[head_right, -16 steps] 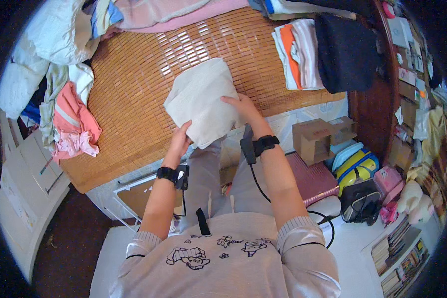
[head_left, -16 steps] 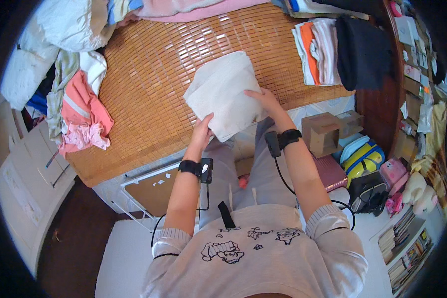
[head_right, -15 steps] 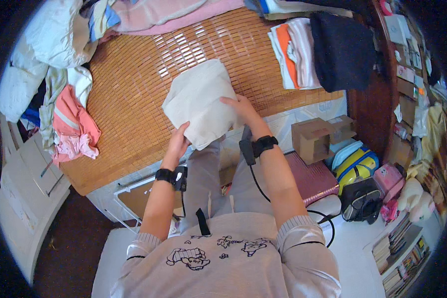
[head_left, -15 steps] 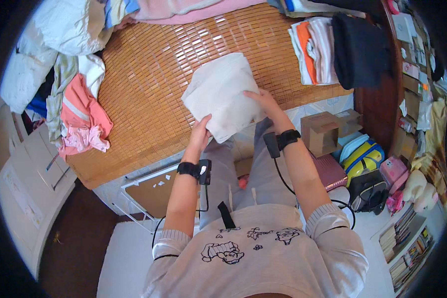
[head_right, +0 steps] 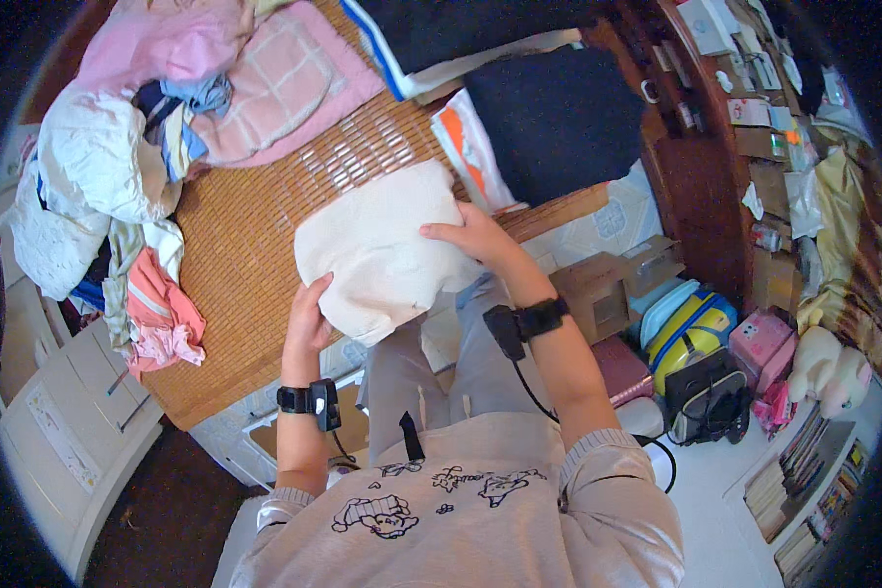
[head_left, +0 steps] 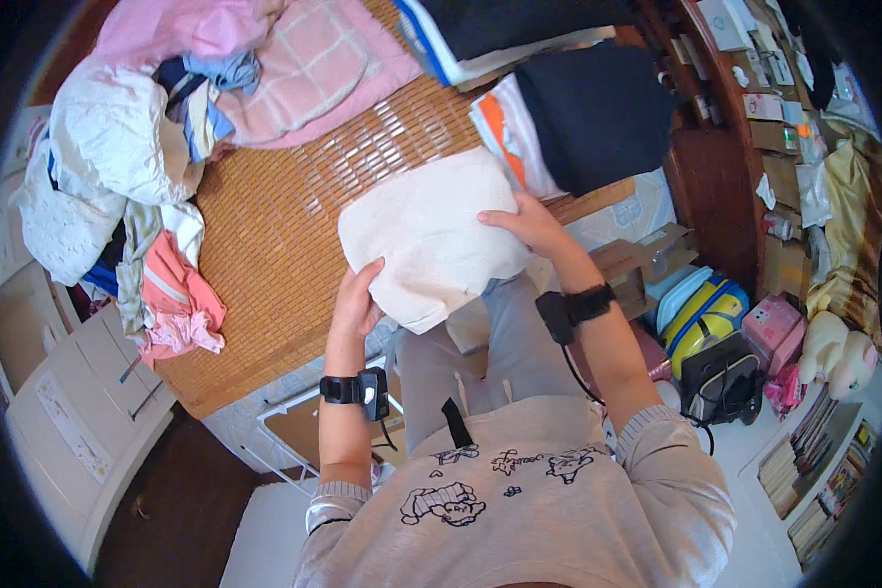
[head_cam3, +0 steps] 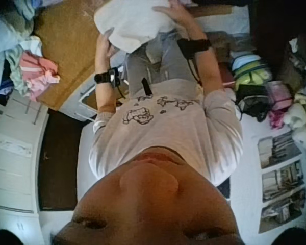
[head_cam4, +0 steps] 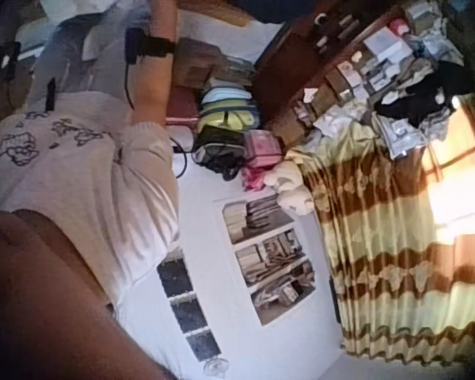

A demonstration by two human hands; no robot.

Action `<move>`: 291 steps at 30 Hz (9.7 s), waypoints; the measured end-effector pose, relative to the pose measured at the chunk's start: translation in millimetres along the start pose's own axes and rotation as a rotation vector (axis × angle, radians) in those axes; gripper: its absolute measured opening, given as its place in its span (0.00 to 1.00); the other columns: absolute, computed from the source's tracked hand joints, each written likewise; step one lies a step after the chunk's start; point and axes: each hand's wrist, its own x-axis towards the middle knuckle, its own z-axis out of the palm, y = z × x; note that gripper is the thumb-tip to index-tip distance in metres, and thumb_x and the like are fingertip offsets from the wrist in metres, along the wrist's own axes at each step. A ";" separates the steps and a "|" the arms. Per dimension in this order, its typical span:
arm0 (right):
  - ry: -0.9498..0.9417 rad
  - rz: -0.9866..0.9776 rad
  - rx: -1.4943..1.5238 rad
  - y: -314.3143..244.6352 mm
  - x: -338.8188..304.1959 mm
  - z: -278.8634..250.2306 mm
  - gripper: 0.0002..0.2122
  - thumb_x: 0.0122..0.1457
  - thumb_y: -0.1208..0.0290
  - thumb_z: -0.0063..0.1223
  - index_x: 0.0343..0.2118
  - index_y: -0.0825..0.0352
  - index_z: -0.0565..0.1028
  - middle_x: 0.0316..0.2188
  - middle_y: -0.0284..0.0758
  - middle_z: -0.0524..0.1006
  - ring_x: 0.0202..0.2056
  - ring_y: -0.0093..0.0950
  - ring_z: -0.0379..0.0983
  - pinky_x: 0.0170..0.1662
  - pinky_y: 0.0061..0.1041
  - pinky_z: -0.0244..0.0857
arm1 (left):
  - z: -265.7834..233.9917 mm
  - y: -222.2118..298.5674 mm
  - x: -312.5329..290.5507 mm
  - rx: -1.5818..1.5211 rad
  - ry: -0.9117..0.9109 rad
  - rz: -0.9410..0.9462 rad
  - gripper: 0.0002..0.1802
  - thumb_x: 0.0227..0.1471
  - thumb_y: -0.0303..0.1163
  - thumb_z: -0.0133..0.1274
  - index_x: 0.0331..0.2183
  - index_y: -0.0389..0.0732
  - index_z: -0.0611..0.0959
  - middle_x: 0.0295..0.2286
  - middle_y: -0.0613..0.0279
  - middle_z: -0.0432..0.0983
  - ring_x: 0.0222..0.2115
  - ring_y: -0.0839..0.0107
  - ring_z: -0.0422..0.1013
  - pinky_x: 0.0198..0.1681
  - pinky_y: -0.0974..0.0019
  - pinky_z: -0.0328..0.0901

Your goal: The person folds a white pair of pants, a pink patterned pair of pants, and a striped polo shirt by hand on a bed before placing them into a closet shelf.

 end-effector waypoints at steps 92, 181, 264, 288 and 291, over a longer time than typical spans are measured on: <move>0.218 0.552 -0.865 18.1 -54.3 24.1 0.12 0.50 0.62 0.43 0.32 0.64 0.69 0.24 0.31 0.71 0.25 0.22 0.67 0.29 0.20 0.59 | -437.5 53.3 -11.5 0.212 0.746 0.394 0.15 0.42 0.35 0.46 0.36 0.42 0.73 0.23 0.62 0.65 0.29 0.71 0.64 0.27 0.69 0.61; -0.414 -1.378 -0.536 -334.2 -216.6 219.2 0.11 0.54 0.65 0.41 0.34 0.68 0.64 0.24 0.25 0.62 0.27 0.14 0.55 0.31 0.13 0.53 | 181.0 215.1 -302.7 0.729 -0.257 1.603 0.24 0.36 0.20 0.52 0.40 0.35 0.66 0.35 0.61 0.67 0.38 0.74 0.65 0.40 0.73 0.61; 0.059 -1.624 -0.861 -398.8 -96.7 264.9 0.11 0.54 0.67 0.38 0.31 0.70 0.69 0.25 0.36 0.71 0.28 0.24 0.66 0.33 0.22 0.60 | 125.2 331.5 -233.5 1.328 0.298 1.486 0.12 0.33 0.25 0.53 0.27 0.36 0.75 0.19 0.65 0.69 0.22 0.77 0.64 0.26 0.76 0.59; -0.281 -1.332 -0.849 -275.4 -137.1 162.7 0.13 0.48 0.72 0.47 0.39 0.69 0.67 0.27 0.31 0.71 0.30 0.19 0.65 0.35 0.16 0.59 | 87.8 186.9 -243.1 1.198 -0.015 1.635 0.15 0.34 0.19 0.48 0.32 0.36 0.72 0.26 0.60 0.69 0.26 0.69 0.66 0.30 0.72 0.62; -0.470 -0.762 -0.834 -208.3 -154.5 139.3 0.15 0.43 0.77 0.49 0.38 0.68 0.68 0.33 0.33 0.70 0.37 0.23 0.64 0.42 0.20 0.57 | 52.7 111.2 -218.1 1.331 -0.062 1.309 0.12 0.34 0.19 0.47 0.29 0.35 0.72 0.25 0.56 0.68 0.26 0.64 0.66 0.30 0.68 0.62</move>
